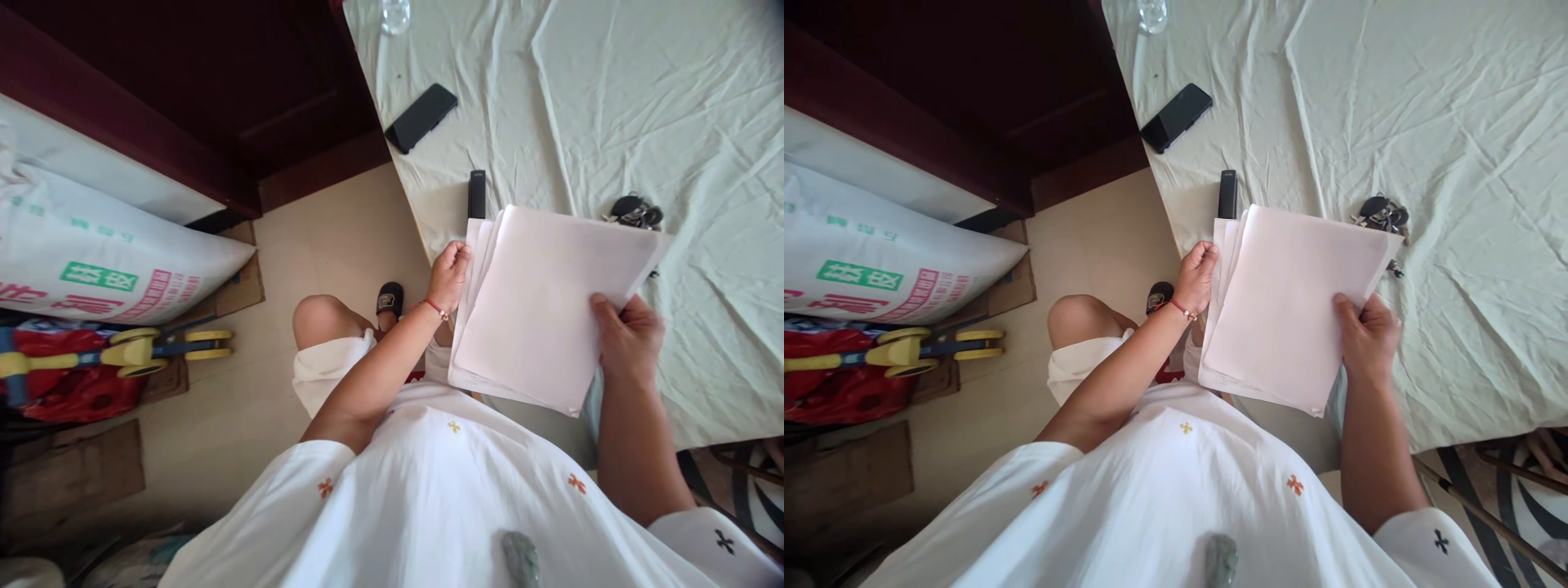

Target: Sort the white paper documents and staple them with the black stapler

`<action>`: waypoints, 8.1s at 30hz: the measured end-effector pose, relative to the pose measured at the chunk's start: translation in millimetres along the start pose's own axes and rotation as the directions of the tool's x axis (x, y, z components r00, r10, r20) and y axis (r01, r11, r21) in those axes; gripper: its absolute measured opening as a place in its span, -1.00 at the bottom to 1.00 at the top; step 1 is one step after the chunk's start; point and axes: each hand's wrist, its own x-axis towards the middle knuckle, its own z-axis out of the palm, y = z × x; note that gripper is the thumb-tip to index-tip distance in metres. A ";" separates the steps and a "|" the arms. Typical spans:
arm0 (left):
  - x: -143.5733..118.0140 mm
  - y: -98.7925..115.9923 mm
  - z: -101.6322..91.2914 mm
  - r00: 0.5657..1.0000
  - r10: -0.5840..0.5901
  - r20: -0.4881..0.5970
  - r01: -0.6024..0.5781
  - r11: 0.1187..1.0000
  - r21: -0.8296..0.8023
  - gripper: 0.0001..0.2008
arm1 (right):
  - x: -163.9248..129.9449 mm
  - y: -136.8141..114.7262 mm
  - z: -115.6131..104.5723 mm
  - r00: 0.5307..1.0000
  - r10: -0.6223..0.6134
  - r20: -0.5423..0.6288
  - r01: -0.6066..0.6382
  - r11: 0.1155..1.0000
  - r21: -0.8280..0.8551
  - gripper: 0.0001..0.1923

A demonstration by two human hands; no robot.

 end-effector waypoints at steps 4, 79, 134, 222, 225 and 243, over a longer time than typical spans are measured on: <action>-0.7 1.3 1.8 1.000 0.026 -0.014 -0.026 0.999 -0.025 -0.50 | -2.6 3.2 -2.7 0.999 0.030 0.039 -0.031 0.999 0.040 -0.67; -12.6 12.8 10.6 0.989 0.087 -0.121 -0.110 0.975 -0.192 -0.42 | -4.4 -16.3 7.9 0.999 0.041 0.013 -0.042 0.993 0.107 -0.68; -8.4 2.6 11.7 0.993 0.051 -0.106 -0.076 0.967 -0.244 -0.43 | -1.0 -7.8 -0.3 0.999 0.000 0.032 -0.001 0.998 0.056 -0.66; -7.1 5.2 11.1 0.990 0.093 -0.107 -0.104 0.989 -0.103 -0.44 | -2.2 -15.0 -4.2 0.939 -0.268 -0.216 0.249 0.962 -0.108 -0.73; -7.0 6.7 11.3 0.991 0.075 -0.108 -0.086 0.991 -0.100 -0.50 | -5.2 -18.4 -4.2 0.960 -0.237 -0.151 0.219 0.967 -0.127 -0.71; -6.1 7.0 11.2 0.992 0.069 -0.106 -0.075 0.996 -0.055 -0.49 | -31.4 -58.6 -3.4 0.951 -0.282 -0.128 0.256 0.948 -0.191 -0.73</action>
